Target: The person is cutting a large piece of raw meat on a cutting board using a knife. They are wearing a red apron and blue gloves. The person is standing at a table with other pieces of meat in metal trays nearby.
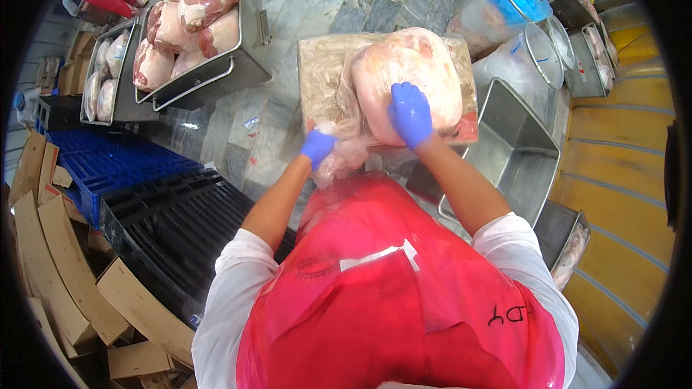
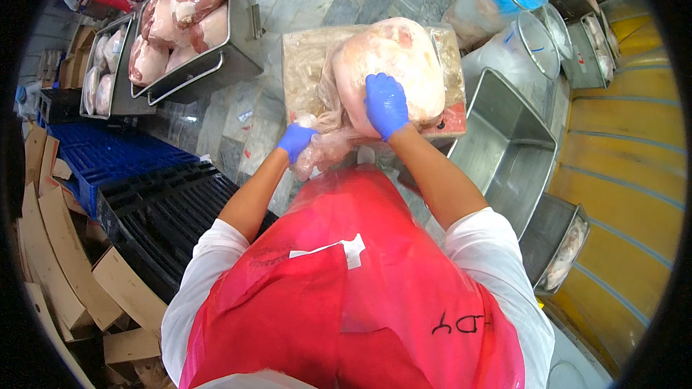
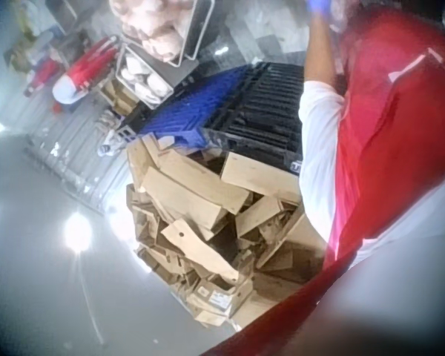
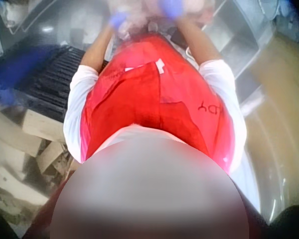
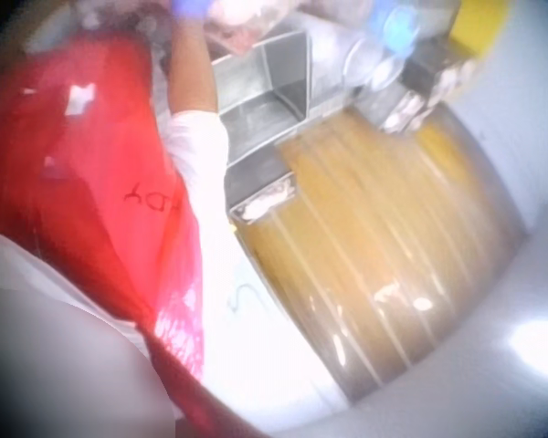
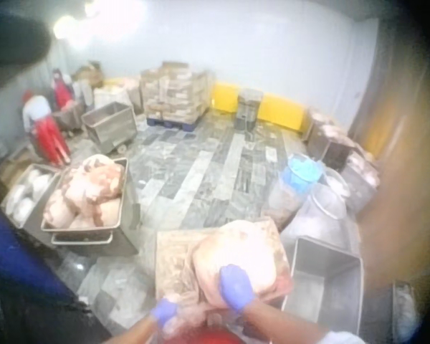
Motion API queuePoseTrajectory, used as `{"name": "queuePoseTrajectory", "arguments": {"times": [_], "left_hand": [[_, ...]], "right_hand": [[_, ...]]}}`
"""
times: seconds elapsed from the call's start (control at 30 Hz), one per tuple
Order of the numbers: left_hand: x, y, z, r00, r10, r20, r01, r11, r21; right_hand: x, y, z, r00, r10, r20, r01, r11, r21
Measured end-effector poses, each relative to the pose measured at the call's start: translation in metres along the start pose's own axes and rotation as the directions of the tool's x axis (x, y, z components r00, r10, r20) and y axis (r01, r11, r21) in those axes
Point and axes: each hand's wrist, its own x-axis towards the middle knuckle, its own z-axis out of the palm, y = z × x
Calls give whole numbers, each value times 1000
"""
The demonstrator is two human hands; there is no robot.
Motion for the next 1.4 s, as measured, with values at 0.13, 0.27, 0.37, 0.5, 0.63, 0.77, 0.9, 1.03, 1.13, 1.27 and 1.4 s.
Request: {"name": "queuePoseTrajectory", "arguments": {"times": [0.13, 0.27, 0.37, 0.5, 0.63, 0.77, 0.9, 1.03, 1.13, 1.27, 1.4], "left_hand": [[8, 5, -29, 992, -83, -90, 72, 991, -113], [-5, 26, -56, 984, -74, -163, -40, 797, -603], [-5, 50, -75, 989, -25, -143, -84, 703, -706], [-4, 83, -86, 999, 28, -47, -54, 613, -788], [11, 103, -77, 998, 55, -23, -51, 608, -793], [38, 75, -56, 855, 466, -227, -435, 884, 173], [26, 90, 8, 977, 213, 5, -183, 826, 534], [19, 74, 53, 966, 231, 118, -243, 650, 720], [29, 70, 62, 983, 153, 103, -170, 536, 827], [41, 67, 51, 988, 148, 51, -108, 409, 906], [26, 70, 48, 895, 438, 90, -178, 164, 970]], "right_hand": [[-9, 8, 2, 995, 87, 50, -91, 992, 92], [-19, -2, -7, 987, 156, 40, -159, 984, 83], [-22, -9, 0, 965, 231, 127, -246, 961, 124], [-12, -15, -1, 923, 292, 252, -317, 946, 68], [-10, -3, 8, 931, 207, 300, -224, 974, 24], [-6, -23, -17, 974, 142, 177, -155, 986, 59], [-7, -33, -13, 860, 338, 381, -358, 933, -19], [0, -19, -5, 915, 244, 323, -268, 963, 31], [6, -14, -14, 918, 179, 354, -204, 978, 35], [1, 0, -19, 945, 173, 278, -202, 976, 77], [5, -11, -29, 976, 159, 145, -167, 985, 46]]}}
